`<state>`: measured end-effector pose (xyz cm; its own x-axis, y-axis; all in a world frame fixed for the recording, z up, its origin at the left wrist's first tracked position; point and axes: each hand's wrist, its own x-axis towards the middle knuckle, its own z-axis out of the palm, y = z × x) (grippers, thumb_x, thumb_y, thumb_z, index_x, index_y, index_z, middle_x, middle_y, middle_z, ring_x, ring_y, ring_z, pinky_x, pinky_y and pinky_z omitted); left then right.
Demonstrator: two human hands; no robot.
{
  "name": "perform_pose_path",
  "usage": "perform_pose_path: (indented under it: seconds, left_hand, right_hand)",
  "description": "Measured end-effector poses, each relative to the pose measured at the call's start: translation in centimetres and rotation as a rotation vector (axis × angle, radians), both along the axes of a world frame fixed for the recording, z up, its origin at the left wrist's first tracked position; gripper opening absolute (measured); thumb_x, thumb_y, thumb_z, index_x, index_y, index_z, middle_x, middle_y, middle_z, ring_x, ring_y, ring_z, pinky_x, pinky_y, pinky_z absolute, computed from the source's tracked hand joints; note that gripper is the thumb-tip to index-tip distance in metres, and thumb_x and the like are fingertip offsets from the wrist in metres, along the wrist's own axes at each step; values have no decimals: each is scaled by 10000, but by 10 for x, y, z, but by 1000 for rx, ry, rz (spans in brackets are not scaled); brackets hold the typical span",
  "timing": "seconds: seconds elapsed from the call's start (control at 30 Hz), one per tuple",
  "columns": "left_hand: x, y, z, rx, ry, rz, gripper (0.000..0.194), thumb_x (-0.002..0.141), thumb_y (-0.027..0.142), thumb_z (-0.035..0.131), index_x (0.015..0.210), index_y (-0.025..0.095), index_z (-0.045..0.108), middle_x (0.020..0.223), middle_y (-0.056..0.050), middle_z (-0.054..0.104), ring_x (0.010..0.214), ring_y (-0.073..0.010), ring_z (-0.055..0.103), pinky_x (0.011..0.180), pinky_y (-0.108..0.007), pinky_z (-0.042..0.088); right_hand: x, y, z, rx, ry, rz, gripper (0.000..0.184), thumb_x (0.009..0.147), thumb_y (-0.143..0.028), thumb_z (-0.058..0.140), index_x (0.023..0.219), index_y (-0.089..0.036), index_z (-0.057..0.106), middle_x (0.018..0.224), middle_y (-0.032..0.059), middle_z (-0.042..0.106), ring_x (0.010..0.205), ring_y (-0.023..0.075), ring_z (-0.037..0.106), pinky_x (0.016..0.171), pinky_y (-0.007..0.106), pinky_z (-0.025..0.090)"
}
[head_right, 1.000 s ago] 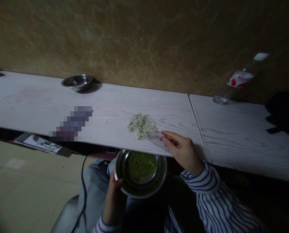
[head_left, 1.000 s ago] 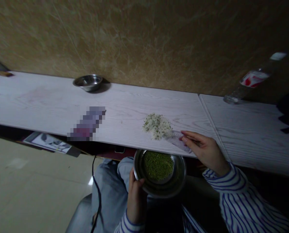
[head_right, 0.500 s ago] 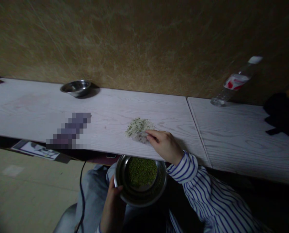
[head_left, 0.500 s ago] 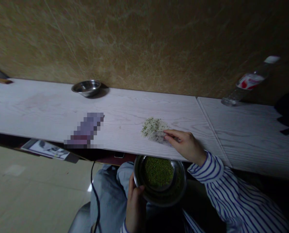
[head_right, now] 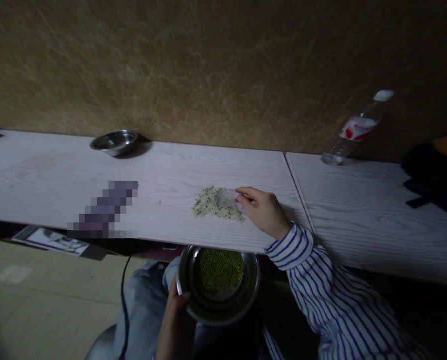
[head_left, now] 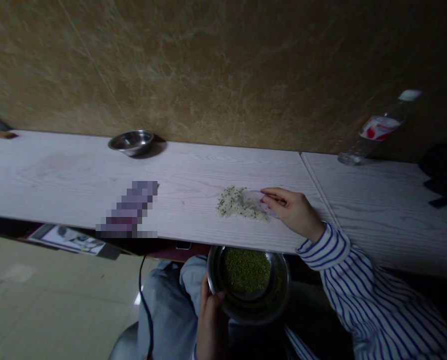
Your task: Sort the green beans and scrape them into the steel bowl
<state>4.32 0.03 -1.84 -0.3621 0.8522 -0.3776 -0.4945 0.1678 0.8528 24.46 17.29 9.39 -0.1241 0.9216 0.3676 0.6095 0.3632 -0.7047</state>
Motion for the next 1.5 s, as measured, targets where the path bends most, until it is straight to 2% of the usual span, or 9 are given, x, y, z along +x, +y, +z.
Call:
perform_pose_path:
  seconds: [0.1, 0.23, 0.33, 0.47, 0.6, 0.8, 1.1, 1.23, 1.5]
  left_hand:
    - [-1, -1, -5, -15, -221, -98, 575, 699, 363, 723, 1270, 328, 663, 1270, -52, 696, 1152, -323, 647, 794, -384, 569]
    - [-3, -2, -6, -15, -259, -98, 565, 712, 354, 729, 1272, 337, 655, 1283, -40, 688, 1221, -333, 603, 868, -404, 548]
    - [-3, -2, -3, -1, -287, -129, 535, 760, 349, 690, 1292, 347, 637, 1273, -32, 693, 1243, -330, 590, 912, -425, 529]
    - [-1, -2, -1, -1, -229, -90, 535, 740, 358, 702, 1270, 318, 645, 1303, -40, 669, 1278, -341, 552, 931, -422, 514]
    - [0, -2, 1, -3, -235, -103, 549, 744, 364, 688, 1286, 309, 619, 1304, -53, 660, 1234, -338, 571, 867, -401, 533]
    - [1, -1, 4, 25, -240, -147, 588, 770, 360, 663, 1344, 273, 569, 1320, -61, 634, 1235, -316, 562, 890, -375, 519]
    - [2, -2, 8, -20, -252, -115, 630, 718, 371, 699, 1336, 303, 599, 1257, -64, 674, 1184, -360, 604, 864, -449, 544]
    - [1, -3, 9, 8, -260, -106, 514, 743, 353, 692, 1255, 333, 653, 1267, -43, 687, 1203, -350, 598, 906, -453, 524]
    - [0, -3, 7, -6, -255, -92, 548, 716, 365, 713, 1257, 314, 638, 1296, -50, 678, 1286, -350, 551, 998, -458, 479]
  right_hand:
    - [12, 4, -5, -76, 140, -69, 287, 835, -254, 644, 1082, -152, 750, 952, 104, 800, 847, 222, 764, 758, 342, 620]
    - [31, 12, -4, -177, 242, -151, 294, 799, -242, 669, 1063, -130, 733, 837, 92, 792, 657, 191, 733, 591, 296, 593]
    - [43, 18, -5, -206, 274, -204, 259, 760, -221, 701, 1000, -130, 735, 755, 69, 776, 611, 181, 712, 573, 287, 579]
    - [48, 18, -11, -246, 309, -226, 197, 708, -201, 732, 902, -169, 737, 715, 50, 773, 603, 190, 711, 535, 284, 571]
    - [41, 6, -13, -266, 338, -209, 186, 697, -217, 743, 880, -189, 722, 715, 51, 778, 586, 196, 716, 495, 276, 558]
    - [19, -10, -13, -300, 336, -223, 165, 722, -223, 702, 883, -187, 696, 708, 49, 772, 575, 197, 716, 491, 277, 559]
    - [-9, -13, -17, -247, 374, -170, 204, 737, -287, 712, 916, -193, 686, 658, 24, 756, 511, 187, 701, 460, 274, 552]
    - [-16, -13, -13, -259, 380, -147, 202, 746, -275, 701, 931, -199, 674, 697, 40, 769, 516, 188, 711, 461, 267, 550]
    - [-26, -17, -5, -256, 369, -117, 224, 738, -287, 705, 932, -177, 691, 729, 60, 769, 533, 181, 707, 478, 268, 558]
